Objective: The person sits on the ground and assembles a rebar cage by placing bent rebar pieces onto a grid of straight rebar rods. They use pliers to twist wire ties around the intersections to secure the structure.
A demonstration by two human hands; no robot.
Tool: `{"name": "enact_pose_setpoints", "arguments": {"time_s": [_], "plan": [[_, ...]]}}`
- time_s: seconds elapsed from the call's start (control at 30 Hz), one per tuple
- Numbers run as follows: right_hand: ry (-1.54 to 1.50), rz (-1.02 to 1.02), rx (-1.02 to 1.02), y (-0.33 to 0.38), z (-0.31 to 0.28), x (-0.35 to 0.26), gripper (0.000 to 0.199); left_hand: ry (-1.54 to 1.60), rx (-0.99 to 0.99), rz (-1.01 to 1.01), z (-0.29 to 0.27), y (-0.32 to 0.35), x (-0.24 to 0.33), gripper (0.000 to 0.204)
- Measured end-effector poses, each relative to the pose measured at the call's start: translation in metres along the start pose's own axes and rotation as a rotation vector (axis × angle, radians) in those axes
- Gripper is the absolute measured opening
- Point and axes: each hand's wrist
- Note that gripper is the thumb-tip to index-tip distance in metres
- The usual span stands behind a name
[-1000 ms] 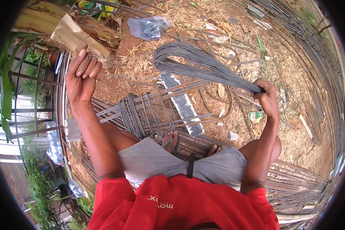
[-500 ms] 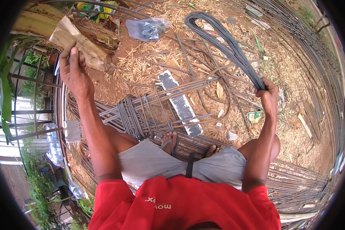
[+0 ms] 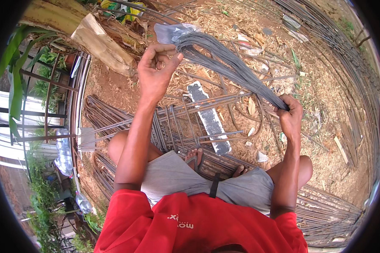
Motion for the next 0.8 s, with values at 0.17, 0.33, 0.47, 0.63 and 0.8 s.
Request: {"name": "enact_pose_setpoints", "arguments": {"time_s": [0.17,0.33,0.47,0.63,0.8], "plan": [[0.068,-0.082,0.020,0.002,0.001,-0.001,0.011,-0.147,-0.002,-0.032,-0.001,-0.001,-0.002,0.026],[0.079,-0.082,0.028,0.001,0.002,0.001,0.011,0.113,0.008,-0.095,0.001,-0.001,0.001,0.018],[0.092,-0.075,0.034,0.000,0.003,0.001,0.011,0.128,-0.042,-0.186,-0.008,-0.004,0.006,0.018],[0.077,-0.085,0.024,-0.002,0.004,0.004,0.012,0.048,0.040,-0.042,-0.012,-0.011,0.013,0.015],[0.050,-0.013,0.023,-0.011,-0.006,0.021,0.014,0.158,0.253,-0.027,-0.049,-0.040,0.016,0.018]]}}
Point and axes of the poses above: each hand's wrist, its own y-axis away from the middle knuckle, its own z-axis out of the palm, x = y × z, and after that the axes turned 8 degrees about x, right-handed
